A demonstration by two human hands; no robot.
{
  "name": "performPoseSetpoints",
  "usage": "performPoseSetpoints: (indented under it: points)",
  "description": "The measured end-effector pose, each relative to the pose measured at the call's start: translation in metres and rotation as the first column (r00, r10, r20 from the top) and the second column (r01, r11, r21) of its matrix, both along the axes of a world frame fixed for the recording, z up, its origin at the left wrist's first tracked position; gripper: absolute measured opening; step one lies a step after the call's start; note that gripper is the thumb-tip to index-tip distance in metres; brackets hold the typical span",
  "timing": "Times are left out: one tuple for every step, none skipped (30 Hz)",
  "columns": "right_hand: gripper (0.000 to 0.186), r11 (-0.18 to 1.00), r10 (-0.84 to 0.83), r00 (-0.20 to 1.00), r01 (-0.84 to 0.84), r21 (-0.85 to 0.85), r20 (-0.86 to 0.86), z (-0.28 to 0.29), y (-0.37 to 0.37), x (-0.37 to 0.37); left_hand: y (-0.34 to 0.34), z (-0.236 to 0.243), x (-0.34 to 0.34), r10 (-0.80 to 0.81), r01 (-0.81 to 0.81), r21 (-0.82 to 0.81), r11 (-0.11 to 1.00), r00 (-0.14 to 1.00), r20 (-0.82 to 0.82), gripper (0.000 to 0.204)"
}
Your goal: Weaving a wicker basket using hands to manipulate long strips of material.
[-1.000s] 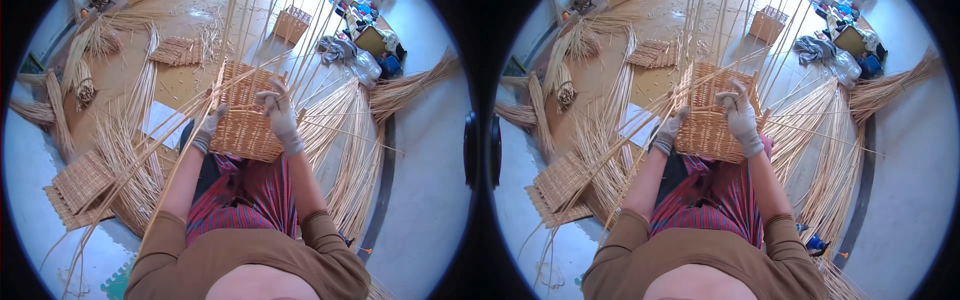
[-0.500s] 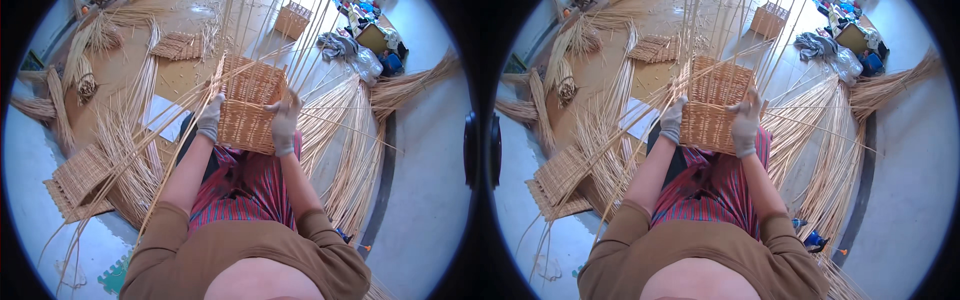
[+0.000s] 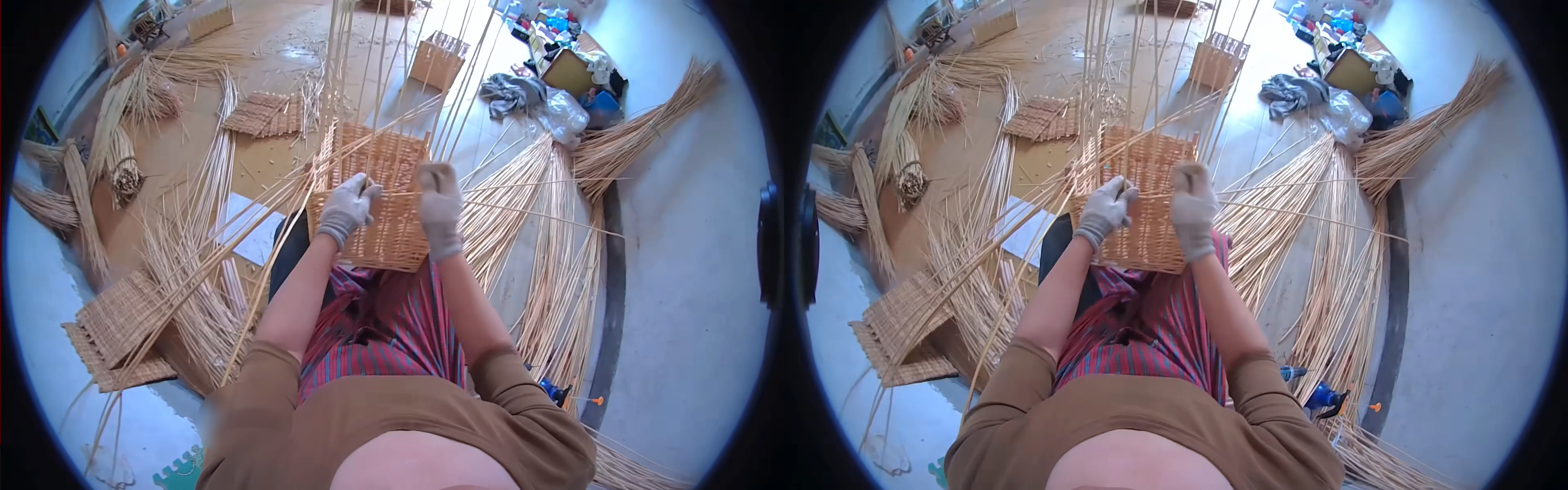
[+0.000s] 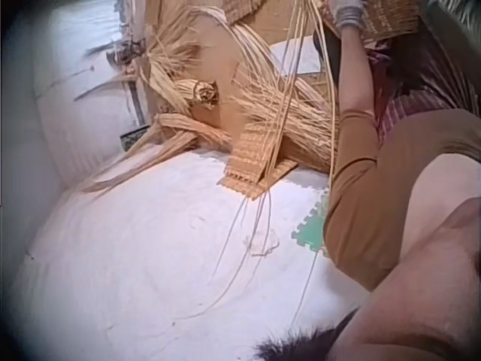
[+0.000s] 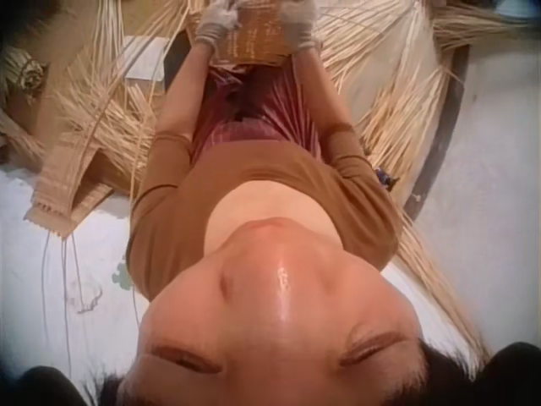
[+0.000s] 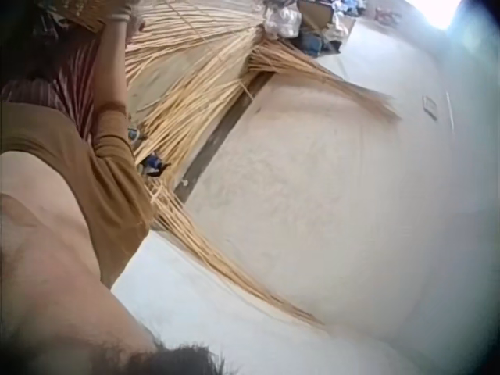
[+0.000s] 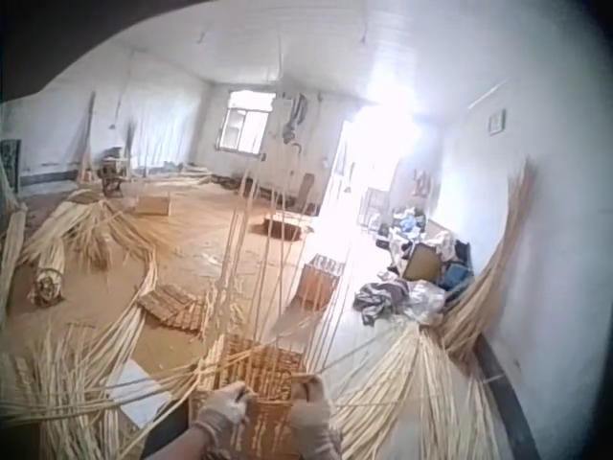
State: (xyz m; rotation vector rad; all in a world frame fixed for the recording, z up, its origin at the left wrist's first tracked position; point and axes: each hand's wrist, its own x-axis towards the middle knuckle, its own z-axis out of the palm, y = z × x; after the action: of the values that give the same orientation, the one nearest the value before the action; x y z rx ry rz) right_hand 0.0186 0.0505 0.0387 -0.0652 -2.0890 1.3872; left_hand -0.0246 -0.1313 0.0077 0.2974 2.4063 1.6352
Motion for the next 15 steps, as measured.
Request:
performPoseSetpoints:
  points:
    - [0.031, 0.952, -0.024, 0.977, 0.087, 0.293, -0.211, 0.017, -0.009, -0.024, 0.002, -0.01, -0.005, 0.068, -0.068, -0.017, 0.998, 0.997, -0.019, 0.035]
    - [0.045, 0.811, 0.0, 0.915, 0.235, 0.535, -0.402, 0.032, -0.012, -0.045, 0.011, -0.006, -0.001, 0.121, -0.121, 0.004, 0.993, 0.992, -0.025, 0.036]
    - [0.054, 0.818, 0.006, 0.959, 0.159, 0.553, -0.284, 0.053, -0.022, -0.053, 0.014, 0.001, 0.008, 0.183, -0.183, 0.022, 0.983, 0.983, -0.018, 0.04]
    - [0.063, 0.822, 0.016, 0.987, 0.078, 0.563, -0.159, 0.069, -0.028, -0.054, 0.013, 0.015, 0.011, 0.165, -0.165, 0.023, 0.986, 0.986, -0.011, 0.041]
    - [0.07, 0.933, 0.101, 0.991, -0.064, 0.355, -0.086, 0.073, -0.029, -0.055, 0.008, 0.009, 0.005, 0.155, -0.155, 0.077, 0.985, 0.988, 0.005, 0.041]
    - [0.078, 0.974, 0.198, 0.98, -0.193, 0.118, -0.03, 0.076, -0.024, -0.052, 0.002, 0.003, 0.0, 0.144, -0.146, 0.133, 0.98, 0.989, 0.02, 0.04]
    - [0.065, 0.96, 0.273, 0.951, -0.28, -0.028, -0.144, 0.062, -0.007, -0.036, -0.002, 0.0, -0.001, 0.142, -0.141, 0.122, 0.983, 0.99, 0.001, 0.037]
    - [0.054, 0.979, 0.157, 0.974, -0.175, -0.105, -0.162, 0.033, 0.02, -0.021, 0.002, 0.001, 0.002, 0.149, -0.145, 0.117, 0.983, 0.988, -0.034, 0.035]
    - [0.043, 0.981, 0.036, 0.984, -0.068, -0.181, -0.176, 0.0, 0.045, -0.007, 0.007, 0.002, 0.002, 0.155, -0.147, 0.114, 0.983, 0.985, -0.072, 0.033]
    - [0.03, 0.863, 0.046, 0.997, -0.071, -0.5, -0.062, -0.027, 0.054, 0.016, 0.011, -0.01, 0.002, 0.265, -0.274, -0.016, 0.962, 0.941, -0.212, 0.022]
    - [0.026, 0.774, 0.083, 0.996, -0.047, -0.631, 0.027, -0.025, 0.053, 0.042, 0.018, -0.005, 0.02, 0.371, -0.383, 0.032, 0.923, 0.866, -0.334, 0.023]
    - [0.019, 0.782, 0.104, 0.993, -0.05, -0.621, 0.051, -0.018, 0.066, 0.056, 0.029, 0.016, 0.036, 0.462, -0.47, 0.103, 0.876, 0.763, -0.453, 0.028]
    - [0.014, 0.783, 0.132, 0.988, -0.057, -0.619, 0.076, -0.014, 0.077, 0.065, 0.033, 0.023, 0.036, 0.433, -0.46, 0.187, 0.868, 0.515, -0.74, 0.032]
    - [0.015, 0.788, 0.027, 0.992, 0.055, -0.613, 0.124, -0.004, 0.078, 0.068, 0.043, 0.033, 0.042, 0.331, -0.354, 0.1, 0.93, 0.689, -0.644, 0.032]
    - [0.014, 0.81, -0.034, 0.975, 0.155, -0.566, 0.219, 0.005, 0.078, 0.071, 0.05, 0.04, 0.044, 0.209, -0.227, 0.031, 0.973, 0.828, -0.52, 0.032]
